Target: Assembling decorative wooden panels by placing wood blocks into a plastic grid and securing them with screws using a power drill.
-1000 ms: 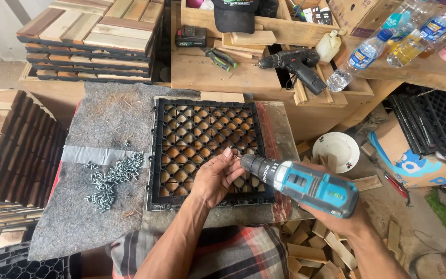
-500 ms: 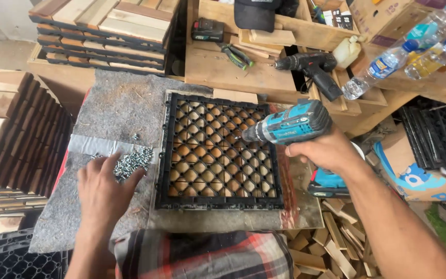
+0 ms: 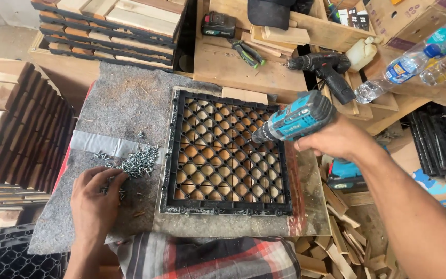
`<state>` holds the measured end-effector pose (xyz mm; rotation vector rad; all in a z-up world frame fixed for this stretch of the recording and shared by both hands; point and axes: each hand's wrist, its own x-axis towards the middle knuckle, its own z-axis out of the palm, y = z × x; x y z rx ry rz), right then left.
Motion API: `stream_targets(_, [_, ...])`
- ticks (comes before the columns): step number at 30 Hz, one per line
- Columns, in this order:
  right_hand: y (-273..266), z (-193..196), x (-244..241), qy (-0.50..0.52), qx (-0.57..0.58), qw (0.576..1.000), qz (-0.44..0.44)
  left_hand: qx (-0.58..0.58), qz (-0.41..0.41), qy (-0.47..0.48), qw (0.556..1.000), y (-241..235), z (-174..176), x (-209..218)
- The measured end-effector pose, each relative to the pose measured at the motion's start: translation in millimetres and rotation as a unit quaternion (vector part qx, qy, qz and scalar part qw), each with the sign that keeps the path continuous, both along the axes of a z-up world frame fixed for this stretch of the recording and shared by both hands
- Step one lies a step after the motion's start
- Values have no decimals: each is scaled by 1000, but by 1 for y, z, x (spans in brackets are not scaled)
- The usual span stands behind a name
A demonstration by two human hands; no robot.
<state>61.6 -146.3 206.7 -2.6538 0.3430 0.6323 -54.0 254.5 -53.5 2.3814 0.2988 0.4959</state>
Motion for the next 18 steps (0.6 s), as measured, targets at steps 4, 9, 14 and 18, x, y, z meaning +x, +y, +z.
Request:
stream_targets(4, [2, 5, 22, 41, 58, 997, -6, -98, 0, -62, 993, -12, 25, 14])
stream_targets(9, [-14, -21, 38, -57, 24, 996, 70, -263, 3, 5, 965, -57, 93, 41])
stream_targets(14, [-18, -27, 41, -54, 6, 997, 60, -347, -160, 79, 921, -115, 117, 84])
stream_targets(18, [-22, -30, 43, -56, 6, 997, 54, -302, -228, 91, 921, -147, 101, 101])
